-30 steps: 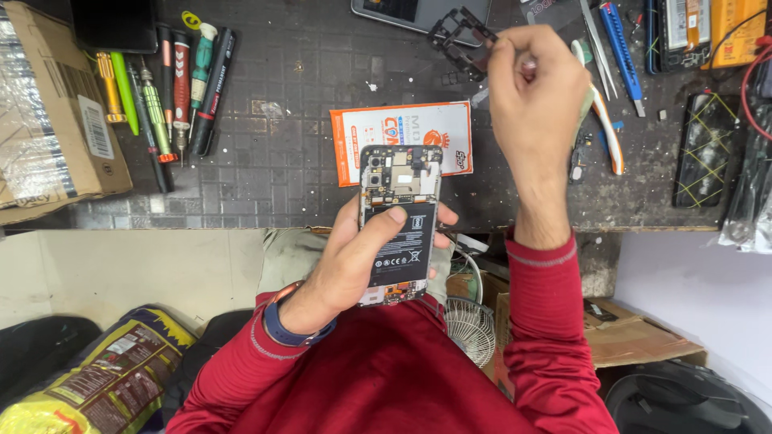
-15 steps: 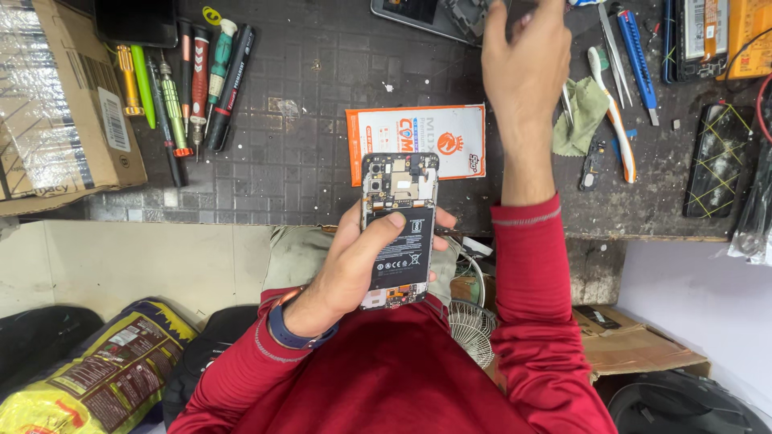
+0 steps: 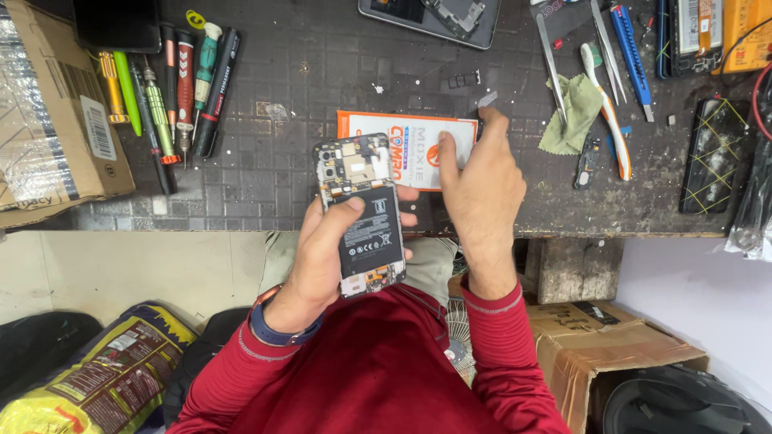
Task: The person disassembles a smartphone by removing screws from the internal frame using a screwdriver. They then lift and detach a metal bracket from the motherboard area. The device remains open on the workbench throughout the clip.
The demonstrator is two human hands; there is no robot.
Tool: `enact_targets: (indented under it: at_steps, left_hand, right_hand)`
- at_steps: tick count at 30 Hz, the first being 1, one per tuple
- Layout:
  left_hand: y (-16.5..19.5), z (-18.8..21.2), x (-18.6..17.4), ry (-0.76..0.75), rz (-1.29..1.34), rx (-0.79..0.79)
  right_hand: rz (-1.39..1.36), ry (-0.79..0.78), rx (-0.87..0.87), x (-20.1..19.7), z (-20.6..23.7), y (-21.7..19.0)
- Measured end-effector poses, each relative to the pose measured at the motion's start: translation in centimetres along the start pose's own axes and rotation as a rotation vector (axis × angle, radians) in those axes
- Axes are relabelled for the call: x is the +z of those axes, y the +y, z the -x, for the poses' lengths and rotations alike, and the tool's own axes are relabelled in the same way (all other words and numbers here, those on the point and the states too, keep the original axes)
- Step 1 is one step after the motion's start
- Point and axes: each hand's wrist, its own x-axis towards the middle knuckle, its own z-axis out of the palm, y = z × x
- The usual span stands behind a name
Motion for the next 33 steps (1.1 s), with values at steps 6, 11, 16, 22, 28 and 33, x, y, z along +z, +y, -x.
enact_targets:
  at_steps: [6, 11, 16, 22, 28, 33]
  left_hand:
    - [0.6, -0.3, -0.2, 0.086, 0.021, 0.061]
    - [0.4, 0.0, 0.1, 0.116, 0.103, 0.140]
    - [-0.3, 0.0, 0.4, -0.015, 0.075, 0.184]
    - [-0.9, 0.6, 1.1, -0.027, 0.040, 0.187]
    - [-1.3, 0.2, 0.9, 0.018, 0.101, 0.194]
    - [-2.8, -0.4, 0.1, 0.092, 0.017, 0.225]
  right_hand:
    - [-0.121, 0.051, -0.043, -0.6, 1.4, -0.1]
    - [-0.556, -0.158, 0.016, -3.6, 6.0, 0.2]
    - [-0.901, -0.391, 0.082, -1.9, 9.8, -0.1]
    - [-1.170, -0.440, 0.292, -1.6, 11.3, 0.8]
    - [-1.032, -0.554, 0.181, -1.9, 11.0, 2.1]
    - [-1.352, -0.597, 0.362, -1.1, 11.5, 2.9]
